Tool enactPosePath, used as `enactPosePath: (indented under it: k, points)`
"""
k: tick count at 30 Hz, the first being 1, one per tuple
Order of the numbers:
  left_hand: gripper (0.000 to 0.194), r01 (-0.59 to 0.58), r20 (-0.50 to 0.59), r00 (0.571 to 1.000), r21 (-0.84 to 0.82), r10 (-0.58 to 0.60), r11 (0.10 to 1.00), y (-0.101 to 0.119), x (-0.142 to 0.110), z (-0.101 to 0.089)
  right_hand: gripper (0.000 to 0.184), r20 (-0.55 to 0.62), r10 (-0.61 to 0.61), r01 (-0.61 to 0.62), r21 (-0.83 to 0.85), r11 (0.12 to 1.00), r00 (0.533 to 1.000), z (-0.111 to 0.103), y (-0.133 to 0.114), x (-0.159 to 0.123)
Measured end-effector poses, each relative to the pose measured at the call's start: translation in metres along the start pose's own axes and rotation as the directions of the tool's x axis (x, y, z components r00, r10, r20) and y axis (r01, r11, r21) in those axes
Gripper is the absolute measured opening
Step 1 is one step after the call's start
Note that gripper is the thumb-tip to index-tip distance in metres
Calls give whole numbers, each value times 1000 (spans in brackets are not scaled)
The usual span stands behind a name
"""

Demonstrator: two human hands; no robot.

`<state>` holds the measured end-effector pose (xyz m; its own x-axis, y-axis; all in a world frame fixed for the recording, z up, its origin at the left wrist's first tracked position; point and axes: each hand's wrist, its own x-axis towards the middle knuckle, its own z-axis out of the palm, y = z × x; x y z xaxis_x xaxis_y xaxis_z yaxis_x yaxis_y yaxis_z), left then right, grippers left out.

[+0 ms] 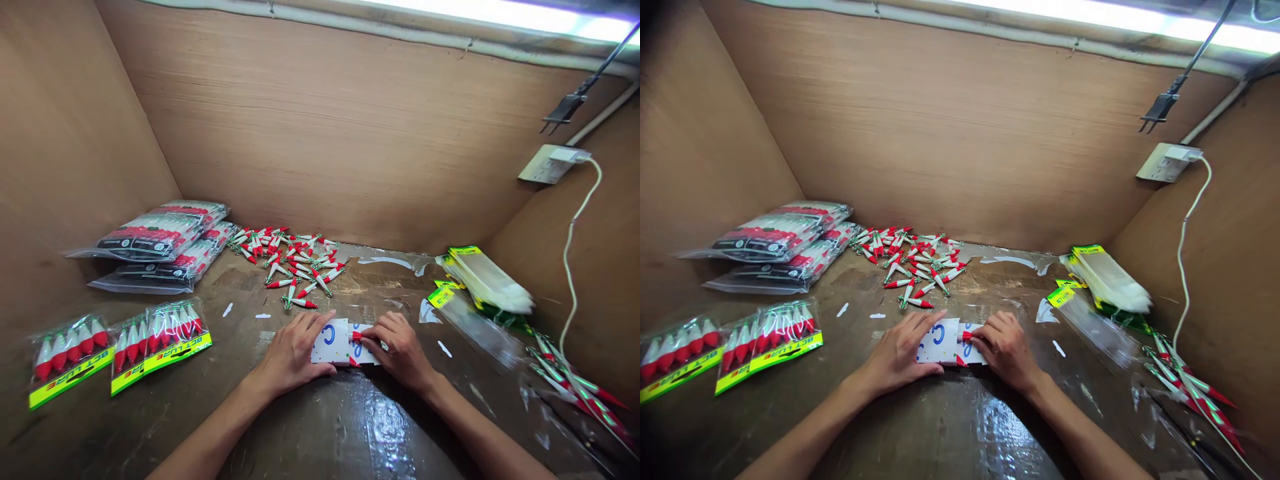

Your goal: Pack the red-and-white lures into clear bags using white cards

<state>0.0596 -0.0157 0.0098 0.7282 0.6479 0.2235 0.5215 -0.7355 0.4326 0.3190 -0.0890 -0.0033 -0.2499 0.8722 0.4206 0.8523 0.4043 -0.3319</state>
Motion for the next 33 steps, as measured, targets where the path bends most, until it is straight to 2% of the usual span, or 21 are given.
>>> enactPosePath:
  k: [7,13,16,18,20,22,24,26,30,33]
  points:
    - [101,-33,8,999,2,33,999,-2,1,2,16,53,-136,134,40,990,989,14,-7,-1]
    - [99,-79,76,994,32,76,996,-4,-1,5,18,159,-169,154,97,983,973,12,-1,-2]
    - [93,-54,81,995,43,50,998,-6,-2,7,20,156,-90,56,214,975,984,8,7,-1]
    - [93,-48,85,995,36,45,998,-7,-4,9,24,88,51,-74,284,956,995,6,16,7]
    - [99,-54,81,995,27,52,998,-8,-6,10,28,31,179,-180,300,937,983,5,21,27]
    - [103,-63,68,996,20,61,998,-8,-6,10,29,25,212,-212,238,948,977,6,21,58]
    - [103,-67,54,996,14,66,998,-8,-7,10,29,69,187,-193,93,977,980,9,13,98]
    - [103,-68,47,997,9,68,998,-8,-7,9,30,144,242,-226,-119,967,960,15,1,139]
    - [101,-73,58,996,4,72,997,-7,-7,7,41,198,313,-272,-211,939,929,36,-20,205]
    - [101,-75,62,995,4,75,997,-6,-8,6,34,243,349,-295,-233,927,905,49,-27,228]
